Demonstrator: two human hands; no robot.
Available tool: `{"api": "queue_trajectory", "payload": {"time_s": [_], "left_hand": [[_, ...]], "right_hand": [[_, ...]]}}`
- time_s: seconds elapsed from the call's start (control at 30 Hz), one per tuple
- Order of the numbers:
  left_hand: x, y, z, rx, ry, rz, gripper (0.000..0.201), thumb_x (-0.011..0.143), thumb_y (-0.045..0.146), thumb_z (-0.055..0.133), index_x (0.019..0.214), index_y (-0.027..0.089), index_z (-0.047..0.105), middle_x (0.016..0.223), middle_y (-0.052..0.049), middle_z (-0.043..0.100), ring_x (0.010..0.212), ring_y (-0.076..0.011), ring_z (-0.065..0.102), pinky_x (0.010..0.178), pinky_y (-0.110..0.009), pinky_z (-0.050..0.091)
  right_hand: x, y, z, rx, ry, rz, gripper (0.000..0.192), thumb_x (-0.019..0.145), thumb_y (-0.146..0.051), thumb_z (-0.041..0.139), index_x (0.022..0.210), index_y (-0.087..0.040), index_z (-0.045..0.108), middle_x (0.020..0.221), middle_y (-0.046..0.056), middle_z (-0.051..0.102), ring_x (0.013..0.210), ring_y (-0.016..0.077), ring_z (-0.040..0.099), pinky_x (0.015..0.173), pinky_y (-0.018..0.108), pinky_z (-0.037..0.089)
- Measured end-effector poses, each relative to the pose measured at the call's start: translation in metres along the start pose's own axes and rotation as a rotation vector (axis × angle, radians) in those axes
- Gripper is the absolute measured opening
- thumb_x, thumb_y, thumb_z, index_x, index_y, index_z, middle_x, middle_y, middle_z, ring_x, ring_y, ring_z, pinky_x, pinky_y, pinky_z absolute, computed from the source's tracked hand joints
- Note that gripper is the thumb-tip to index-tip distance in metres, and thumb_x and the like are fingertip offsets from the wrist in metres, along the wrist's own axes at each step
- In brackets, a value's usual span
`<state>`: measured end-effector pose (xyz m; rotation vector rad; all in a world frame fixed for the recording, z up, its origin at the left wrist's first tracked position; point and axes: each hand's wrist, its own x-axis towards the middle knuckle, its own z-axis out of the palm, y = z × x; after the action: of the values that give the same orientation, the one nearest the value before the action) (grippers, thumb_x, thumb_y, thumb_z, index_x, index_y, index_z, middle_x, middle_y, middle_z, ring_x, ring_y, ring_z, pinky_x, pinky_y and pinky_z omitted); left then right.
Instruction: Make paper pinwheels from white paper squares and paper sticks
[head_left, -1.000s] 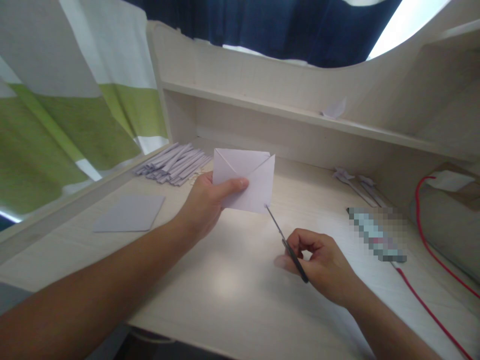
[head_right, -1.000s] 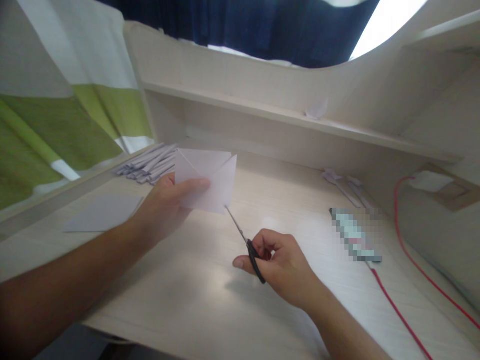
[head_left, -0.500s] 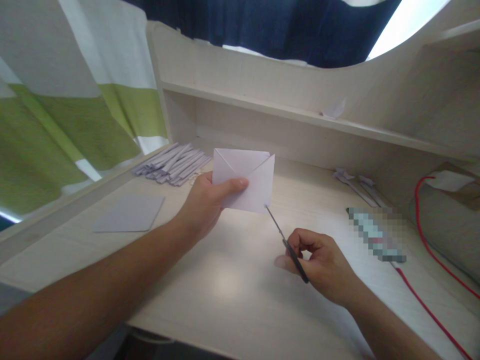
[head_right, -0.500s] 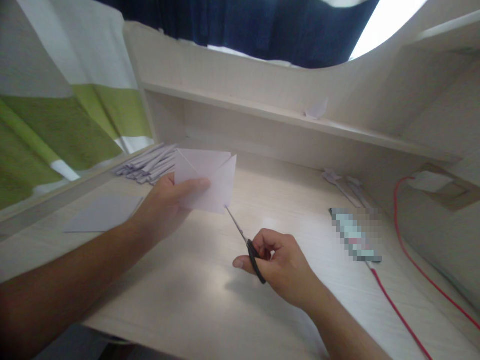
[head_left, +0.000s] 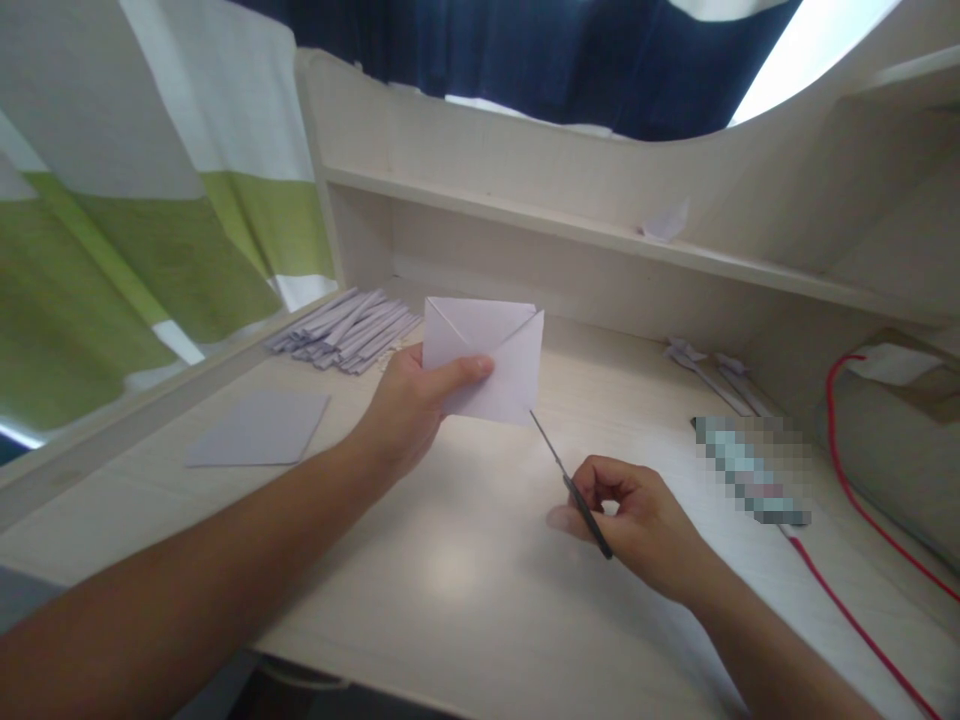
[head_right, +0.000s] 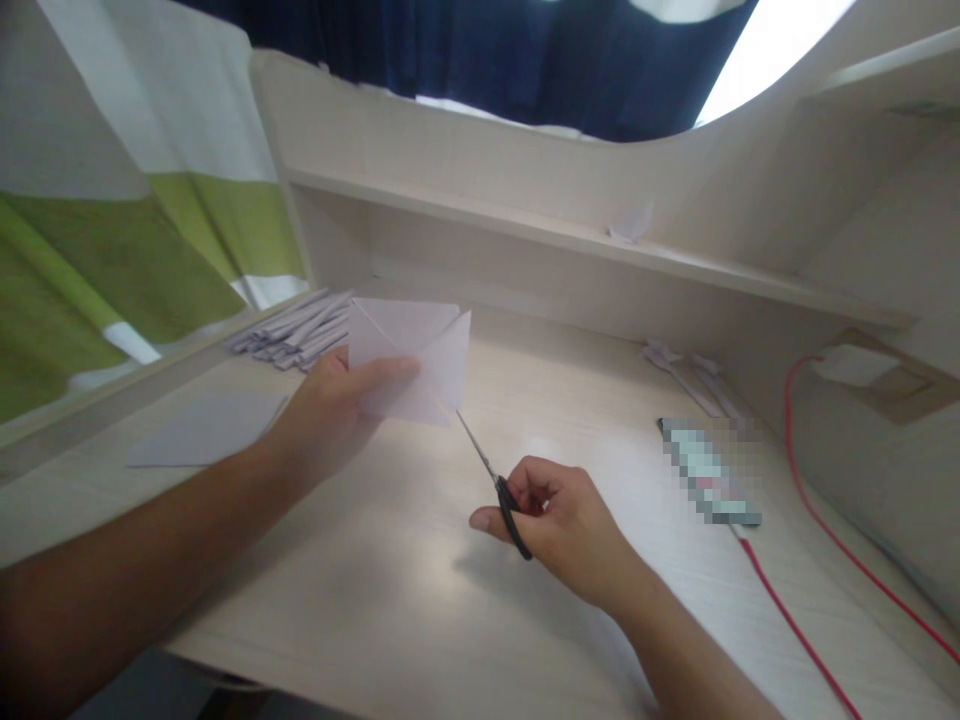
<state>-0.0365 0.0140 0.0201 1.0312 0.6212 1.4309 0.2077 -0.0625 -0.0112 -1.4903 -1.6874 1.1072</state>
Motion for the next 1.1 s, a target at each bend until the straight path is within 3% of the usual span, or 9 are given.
{"api": "queue_trajectory", "payload": {"time_s": [0.1,0.2,0.33,0.53,0.63,0.7,0.87,0.97,1.1], "left_hand": [[0.003,-0.002,-0.003,0.011,0.025,0.005,0.039,0.069,0.030,0.093,0.101,0.012,0.081,0.105,-0.012,0.082,0.089,-0.0246,0.076,0.082,-0.034,0.061],[0.006,-0.005,-0.007,0.023,0.029,0.001,0.040,0.067,0.030,0.094,0.101,0.012,0.082,0.104,-0.012,0.083,0.088,-0.0251,0.077,0.081,-0.035,0.061],[0.009,-0.010,-0.012,0.068,0.016,-0.024,0.043,0.066,0.036,0.095,0.100,0.012,0.083,0.102,-0.013,0.083,0.086,-0.0254,0.077,0.080,-0.035,0.061],[0.017,-0.006,0.002,0.162,0.098,-0.026,0.039,0.061,0.036,0.098,0.087,0.012,0.083,0.088,-0.012,0.083,0.075,-0.0227,0.075,0.075,-0.033,0.059],[0.020,0.006,0.026,0.134,0.027,0.011,0.036,0.063,0.033,0.097,0.090,0.013,0.084,0.096,-0.012,0.084,0.081,-0.0238,0.076,0.080,-0.035,0.060],[0.023,0.014,0.047,0.079,-0.037,0.050,0.034,0.066,0.033,0.095,0.092,0.014,0.084,0.098,-0.011,0.084,0.084,-0.0244,0.077,0.083,-0.036,0.061],[0.032,0.033,0.089,-0.030,-0.156,0.169,0.028,0.071,0.033,0.092,0.090,0.015,0.083,0.098,-0.009,0.083,0.091,-0.0238,0.075,0.088,-0.035,0.059],[0.038,0.043,0.093,-0.020,-0.199,0.186,0.029,0.071,0.033,0.093,0.091,0.015,0.083,0.096,-0.008,0.083,0.086,-0.0223,0.074,0.083,-0.033,0.059],[0.044,0.053,0.082,0.151,-0.251,0.130,0.035,0.061,0.032,0.099,0.087,0.013,0.084,0.084,-0.008,0.081,0.073,-0.0199,0.071,0.070,-0.030,0.056]], "right_hand": [[0.006,0.005,-0.008,-0.101,0.029,0.084,0.041,0.074,-0.047,0.090,0.074,-0.022,0.057,0.063,-0.004,0.058,0.058,0.0132,0.047,0.053,0.027,0.034],[0.012,0.008,-0.018,-0.356,0.105,0.144,0.031,0.077,-0.040,0.084,0.085,-0.023,0.060,0.070,0.000,0.069,0.059,0.0168,0.056,0.054,0.029,0.038],[0.016,0.011,-0.026,-0.542,0.106,0.076,0.018,0.075,-0.031,0.080,0.070,-0.022,0.065,0.069,0.003,0.071,0.062,0.0187,0.059,0.057,0.030,0.038],[0.015,-0.002,-0.035,-0.389,0.130,-0.010,0.015,0.077,-0.034,0.082,0.073,-0.019,0.080,0.067,0.006,0.075,0.057,0.0183,0.063,0.057,0.031,0.044],[0.018,-0.035,-0.038,-0.248,0.264,-0.125,0.037,0.089,-0.054,0.073,0.097,-0.018,0.079,0.093,0.009,0.080,0.070,0.0180,0.069,0.064,0.030,0.052],[0.022,-0.064,-0.040,0.101,0.261,-0.210,0.049,0.083,-0.059,0.079,0.107,-0.017,0.074,0.098,0.011,0.079,0.072,0.0191,0.072,0.061,0.029,0.055],[0.032,-0.122,-0.045,0.366,0.256,-0.384,0.040,0.074,-0.048,0.087,0.096,-0.016,0.076,0.085,0.006,0.076,0.075,0.0182,0.072,0.063,0.028,0.057],[0.031,-0.130,-0.054,0.371,0.299,-0.414,0.029,0.076,-0.040,0.084,0.089,-0.015,0.075,0.077,0.005,0.076,0.067,0.0166,0.070,0.061,0.028,0.057],[0.025,-0.125,-0.068,0.312,0.279,-0.426,0.021,0.076,-0.033,0.081,0.088,-0.015,0.078,0.077,0.005,0.078,0.061,0.0157,0.070,0.059,0.029,0.060]]}}
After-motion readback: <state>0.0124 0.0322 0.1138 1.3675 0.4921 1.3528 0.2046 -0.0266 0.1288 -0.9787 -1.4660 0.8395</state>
